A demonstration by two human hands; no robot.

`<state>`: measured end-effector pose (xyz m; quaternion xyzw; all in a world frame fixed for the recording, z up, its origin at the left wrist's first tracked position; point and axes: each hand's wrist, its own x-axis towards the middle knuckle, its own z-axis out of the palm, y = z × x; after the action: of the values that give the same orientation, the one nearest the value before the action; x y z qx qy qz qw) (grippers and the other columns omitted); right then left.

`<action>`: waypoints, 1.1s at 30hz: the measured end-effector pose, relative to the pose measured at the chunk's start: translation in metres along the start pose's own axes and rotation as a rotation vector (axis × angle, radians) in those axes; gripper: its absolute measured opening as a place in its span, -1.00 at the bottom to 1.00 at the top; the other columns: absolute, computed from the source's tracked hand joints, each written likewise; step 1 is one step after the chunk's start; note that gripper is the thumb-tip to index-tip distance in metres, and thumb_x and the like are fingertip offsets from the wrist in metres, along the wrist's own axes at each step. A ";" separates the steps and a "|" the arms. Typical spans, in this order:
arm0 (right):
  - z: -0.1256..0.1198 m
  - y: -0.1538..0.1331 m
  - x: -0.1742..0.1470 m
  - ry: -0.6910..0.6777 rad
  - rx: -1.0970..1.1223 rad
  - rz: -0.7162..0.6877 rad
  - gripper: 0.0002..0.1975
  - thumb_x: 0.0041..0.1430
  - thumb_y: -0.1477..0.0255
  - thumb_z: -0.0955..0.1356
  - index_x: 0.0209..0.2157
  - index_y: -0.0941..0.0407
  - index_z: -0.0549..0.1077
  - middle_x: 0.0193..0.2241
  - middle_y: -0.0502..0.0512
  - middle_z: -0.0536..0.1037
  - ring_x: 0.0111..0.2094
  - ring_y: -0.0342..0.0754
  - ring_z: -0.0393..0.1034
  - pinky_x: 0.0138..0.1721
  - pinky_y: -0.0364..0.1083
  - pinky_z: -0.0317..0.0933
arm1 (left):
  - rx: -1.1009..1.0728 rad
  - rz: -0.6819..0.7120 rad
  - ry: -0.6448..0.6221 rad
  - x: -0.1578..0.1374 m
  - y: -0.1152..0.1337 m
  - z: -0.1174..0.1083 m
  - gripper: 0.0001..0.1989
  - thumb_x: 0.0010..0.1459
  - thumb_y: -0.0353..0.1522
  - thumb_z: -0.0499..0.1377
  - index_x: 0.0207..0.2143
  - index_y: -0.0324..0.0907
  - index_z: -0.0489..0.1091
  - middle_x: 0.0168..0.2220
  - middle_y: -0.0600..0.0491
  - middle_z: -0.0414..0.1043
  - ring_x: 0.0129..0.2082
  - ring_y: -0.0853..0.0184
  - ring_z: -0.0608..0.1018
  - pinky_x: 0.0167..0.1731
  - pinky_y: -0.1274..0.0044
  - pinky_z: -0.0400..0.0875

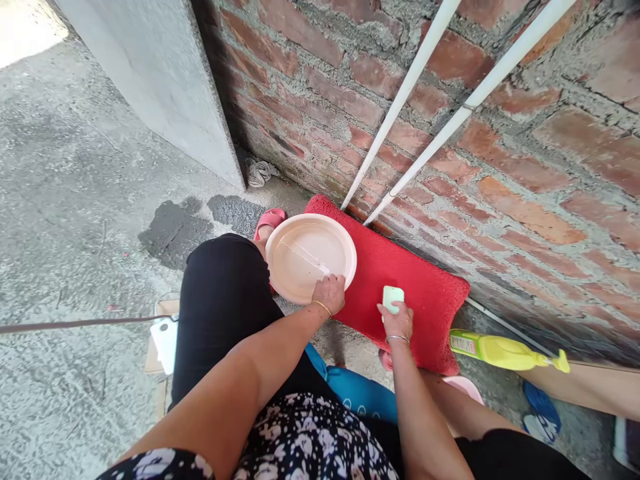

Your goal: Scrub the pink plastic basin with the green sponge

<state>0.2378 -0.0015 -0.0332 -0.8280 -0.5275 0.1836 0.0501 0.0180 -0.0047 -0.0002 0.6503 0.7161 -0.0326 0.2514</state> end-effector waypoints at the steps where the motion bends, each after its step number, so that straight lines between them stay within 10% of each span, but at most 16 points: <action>1: -0.006 0.018 0.002 0.023 0.026 0.076 -0.51 -0.15 0.08 0.39 -0.18 0.05 0.42 -0.30 0.07 0.31 -0.29 -0.01 0.28 -0.24 -0.10 0.14 | -0.007 0.005 0.009 0.000 0.000 0.000 -0.71 0.14 -0.43 -0.08 -0.08 -0.22 0.21 -0.18 -0.16 0.27 -0.16 0.19 0.37 -0.20 0.36 0.23; 7: -0.022 0.063 0.003 0.084 0.081 0.261 -0.46 -0.19 0.07 0.41 -0.20 0.13 0.43 -0.30 0.15 0.34 -0.28 0.07 0.29 -0.24 -0.03 0.15 | -0.026 0.015 0.052 0.001 -0.001 0.002 -0.73 0.13 -0.46 -0.08 -0.10 -0.23 0.21 -0.21 -0.13 0.28 -0.18 0.20 0.38 -0.20 0.37 0.22; 17: 0.010 -0.096 0.010 -0.088 -0.009 -0.161 -0.54 -0.10 0.09 0.37 -0.15 0.00 0.39 -0.25 0.05 0.30 -0.24 -0.03 0.28 -0.21 -0.10 0.13 | -0.011 0.017 0.037 0.000 0.000 0.001 -0.71 0.12 -0.44 -0.07 -0.08 -0.23 0.20 -0.19 -0.15 0.27 -0.17 0.19 0.37 -0.20 0.35 0.23; 21: 0.019 -0.116 0.017 -0.149 -0.076 -0.276 -0.59 -0.06 0.12 0.36 -0.17 0.01 0.41 -0.25 0.06 0.31 -0.24 -0.04 0.28 -0.22 -0.10 0.12 | 0.005 0.007 0.016 -0.001 0.000 0.001 -0.70 0.12 -0.44 -0.07 -0.07 -0.23 0.20 -0.18 -0.16 0.26 -0.16 0.20 0.36 -0.20 0.36 0.24; 33: -0.024 0.050 0.030 0.081 0.111 0.233 -0.50 -0.24 0.12 0.43 -0.26 0.11 0.43 -0.32 0.15 0.38 -0.26 0.07 0.30 -0.21 -0.03 0.15 | 0.011 0.011 0.041 0.000 0.000 0.001 -0.73 0.13 -0.44 -0.09 -0.10 -0.21 0.20 -0.20 -0.14 0.28 -0.19 0.20 0.38 -0.24 0.38 0.26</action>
<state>0.3007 0.0063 -0.0325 -0.8863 -0.4144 0.1835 0.0953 0.0178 -0.0050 -0.0010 0.6562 0.7172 -0.0219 0.2333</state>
